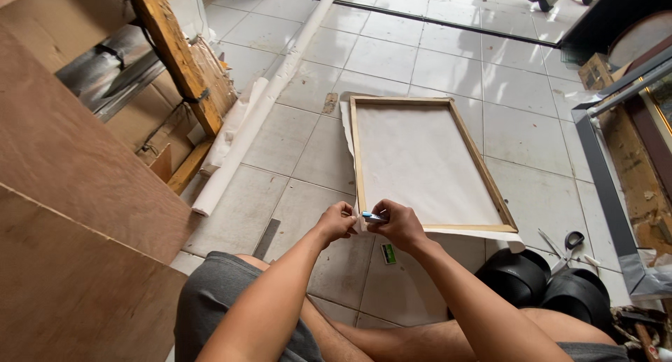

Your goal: The person stretches a white canvas over a wooden frame using a staple gun. They pull the canvas taut and apply staples along the edges to secure it to the frame.

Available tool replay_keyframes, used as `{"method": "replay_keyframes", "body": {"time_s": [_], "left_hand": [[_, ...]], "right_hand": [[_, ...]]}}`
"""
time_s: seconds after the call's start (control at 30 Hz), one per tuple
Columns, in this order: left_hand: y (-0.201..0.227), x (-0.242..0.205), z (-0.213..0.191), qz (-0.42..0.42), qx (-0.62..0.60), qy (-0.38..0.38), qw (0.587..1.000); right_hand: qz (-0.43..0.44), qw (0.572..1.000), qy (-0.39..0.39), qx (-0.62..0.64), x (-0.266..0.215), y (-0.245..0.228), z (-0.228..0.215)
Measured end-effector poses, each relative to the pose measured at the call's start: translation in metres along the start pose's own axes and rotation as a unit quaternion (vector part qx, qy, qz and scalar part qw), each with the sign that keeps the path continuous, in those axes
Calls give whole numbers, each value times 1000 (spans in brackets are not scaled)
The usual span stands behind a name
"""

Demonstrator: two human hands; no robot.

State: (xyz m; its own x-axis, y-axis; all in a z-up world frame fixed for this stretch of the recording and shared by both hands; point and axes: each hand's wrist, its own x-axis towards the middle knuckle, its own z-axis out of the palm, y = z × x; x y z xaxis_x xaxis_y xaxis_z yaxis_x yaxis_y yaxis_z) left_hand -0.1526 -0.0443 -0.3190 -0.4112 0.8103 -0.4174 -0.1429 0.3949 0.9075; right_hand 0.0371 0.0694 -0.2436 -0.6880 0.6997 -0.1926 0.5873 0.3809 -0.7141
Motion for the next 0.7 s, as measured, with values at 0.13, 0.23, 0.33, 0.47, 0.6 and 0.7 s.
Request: {"method": "replay_keyframes", "body": {"time_s": [0.13, 0.23, 0.33, 0.47, 0.6, 0.7], "left_hand": [[13, -20, 7, 15, 53, -16, 998], [45, -45, 10, 80, 282, 6, 956], [83, -77, 16, 146, 388, 1, 910], [64, -56, 21, 195, 495, -53, 845], [47, -30, 19, 214, 461, -58, 859], [24, -9, 17, 209, 406, -55, 888]], "right_hand": [[-12, 999, 12, -39, -8, 11, 1], [-61, 995, 23, -72, -4, 31, 3], [-108, 986, 40, -118, -1, 47, 8], [-125, 975, 32, -179, -5, 48, -2], [-140, 970, 21, -196, -7, 49, -6], [-115, 979, 25, -165, 2, 60, -1]]}}
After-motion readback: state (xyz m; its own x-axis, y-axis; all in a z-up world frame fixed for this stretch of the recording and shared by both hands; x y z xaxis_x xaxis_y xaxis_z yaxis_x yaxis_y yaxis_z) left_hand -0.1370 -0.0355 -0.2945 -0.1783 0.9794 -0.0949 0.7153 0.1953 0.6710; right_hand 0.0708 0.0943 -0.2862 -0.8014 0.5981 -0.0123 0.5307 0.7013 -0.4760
